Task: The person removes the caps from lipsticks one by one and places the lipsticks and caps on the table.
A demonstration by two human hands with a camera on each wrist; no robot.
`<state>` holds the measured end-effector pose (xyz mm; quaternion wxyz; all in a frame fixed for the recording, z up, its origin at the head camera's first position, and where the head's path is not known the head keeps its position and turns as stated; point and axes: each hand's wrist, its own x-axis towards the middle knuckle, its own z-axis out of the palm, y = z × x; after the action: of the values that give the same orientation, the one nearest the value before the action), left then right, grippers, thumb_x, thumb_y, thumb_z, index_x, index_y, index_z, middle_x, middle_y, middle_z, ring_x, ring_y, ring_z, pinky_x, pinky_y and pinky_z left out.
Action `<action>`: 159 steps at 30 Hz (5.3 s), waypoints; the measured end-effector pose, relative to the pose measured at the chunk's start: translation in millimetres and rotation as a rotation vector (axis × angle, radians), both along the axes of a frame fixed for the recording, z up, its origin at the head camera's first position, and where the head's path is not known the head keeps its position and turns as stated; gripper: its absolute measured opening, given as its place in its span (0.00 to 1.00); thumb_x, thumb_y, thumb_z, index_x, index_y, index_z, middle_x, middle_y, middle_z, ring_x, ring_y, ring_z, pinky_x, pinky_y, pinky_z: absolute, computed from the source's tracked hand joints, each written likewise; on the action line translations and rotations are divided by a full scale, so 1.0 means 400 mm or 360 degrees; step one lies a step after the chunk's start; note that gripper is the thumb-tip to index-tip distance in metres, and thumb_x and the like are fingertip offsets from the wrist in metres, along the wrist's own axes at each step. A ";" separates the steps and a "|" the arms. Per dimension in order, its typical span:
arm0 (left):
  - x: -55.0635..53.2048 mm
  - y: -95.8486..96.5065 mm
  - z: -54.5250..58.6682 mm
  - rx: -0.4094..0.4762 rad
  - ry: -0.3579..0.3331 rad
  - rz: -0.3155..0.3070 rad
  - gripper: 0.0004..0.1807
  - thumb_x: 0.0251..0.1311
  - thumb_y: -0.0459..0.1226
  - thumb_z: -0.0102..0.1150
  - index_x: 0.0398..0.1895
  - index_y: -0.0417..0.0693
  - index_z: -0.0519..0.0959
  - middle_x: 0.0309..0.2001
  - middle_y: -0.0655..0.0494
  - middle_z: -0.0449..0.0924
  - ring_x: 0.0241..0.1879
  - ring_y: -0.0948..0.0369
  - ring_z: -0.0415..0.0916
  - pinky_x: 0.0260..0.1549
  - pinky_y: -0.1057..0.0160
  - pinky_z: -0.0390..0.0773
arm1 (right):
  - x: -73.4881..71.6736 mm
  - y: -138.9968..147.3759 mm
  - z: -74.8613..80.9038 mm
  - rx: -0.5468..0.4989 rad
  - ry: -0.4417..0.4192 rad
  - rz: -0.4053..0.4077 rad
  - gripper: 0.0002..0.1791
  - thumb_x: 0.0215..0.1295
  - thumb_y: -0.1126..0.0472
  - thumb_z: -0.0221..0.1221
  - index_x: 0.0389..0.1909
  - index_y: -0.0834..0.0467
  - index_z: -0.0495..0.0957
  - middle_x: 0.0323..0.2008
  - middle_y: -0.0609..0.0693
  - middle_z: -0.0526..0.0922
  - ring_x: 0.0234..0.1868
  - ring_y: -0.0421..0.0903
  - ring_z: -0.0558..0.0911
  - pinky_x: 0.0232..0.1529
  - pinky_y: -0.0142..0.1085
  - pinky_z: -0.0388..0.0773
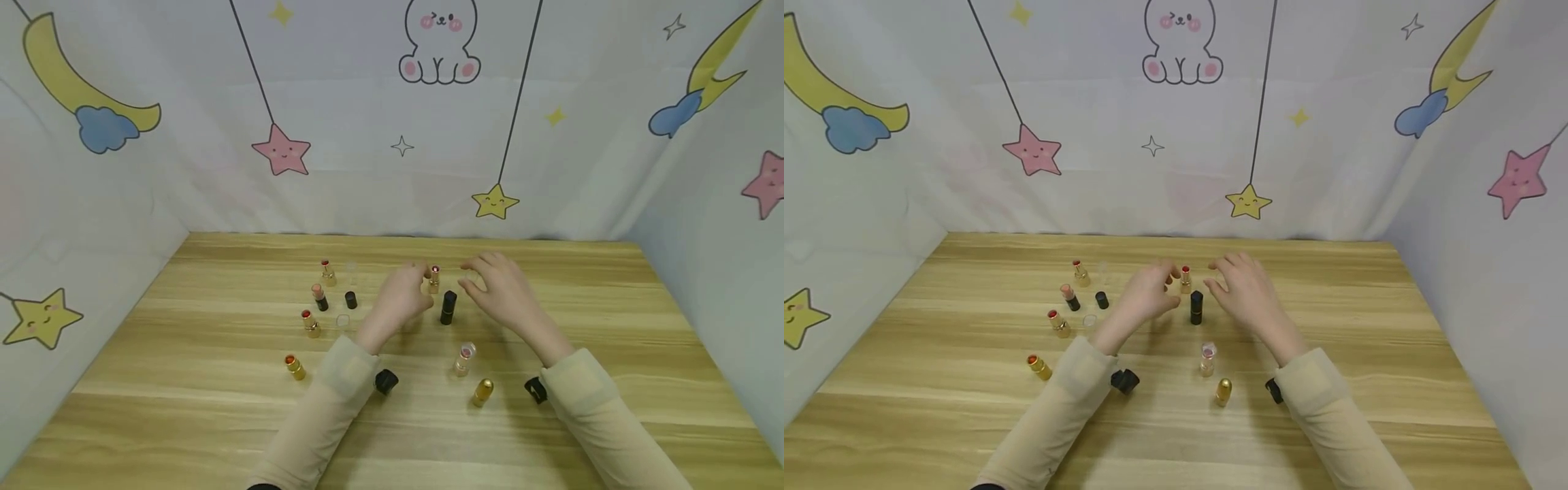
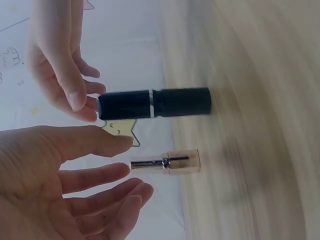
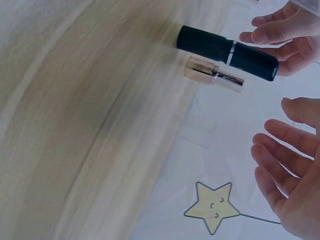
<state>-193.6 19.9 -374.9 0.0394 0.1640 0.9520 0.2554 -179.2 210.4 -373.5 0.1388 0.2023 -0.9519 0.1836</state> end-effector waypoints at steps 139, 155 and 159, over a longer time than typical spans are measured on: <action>0.070 0.010 -0.045 0.0095 0.0140 -0.0061 0.07 0.53 0.35 0.68 0.36 0.45 0.83 0.37 0.51 0.86 0.37 0.56 0.81 0.40 0.57 0.79 | 0.086 0.100 -0.049 -0.0581 -0.0281 -0.0060 0.14 0.63 0.61 0.62 0.49 0.60 0.80 0.37 0.54 0.85 0.38 0.46 0.81 0.42 0.39 0.78; 0.063 0.022 -0.075 0.0243 0.0033 -0.0077 0.09 0.53 0.34 0.67 0.37 0.42 0.83 0.36 0.49 0.86 0.34 0.58 0.79 0.36 0.61 0.78 | 0.072 0.090 -0.084 -0.0480 -0.0167 0.0001 0.13 0.60 0.64 0.64 0.46 0.63 0.81 0.37 0.55 0.85 0.35 0.47 0.82 0.40 0.40 0.80; 0.059 0.024 -0.076 0.0255 -0.0015 -0.0064 0.09 0.53 0.34 0.67 0.38 0.43 0.82 0.36 0.50 0.85 0.32 0.60 0.78 0.33 0.65 0.77 | 0.068 0.084 -0.085 -0.0438 -0.0176 0.0007 0.14 0.61 0.62 0.64 0.47 0.62 0.81 0.38 0.54 0.84 0.36 0.47 0.82 0.41 0.42 0.80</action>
<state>-169.9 29.3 -405.3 0.0357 0.1845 0.9249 0.3306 -151.9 243.8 -407.4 0.1121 0.1730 -0.9235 0.3235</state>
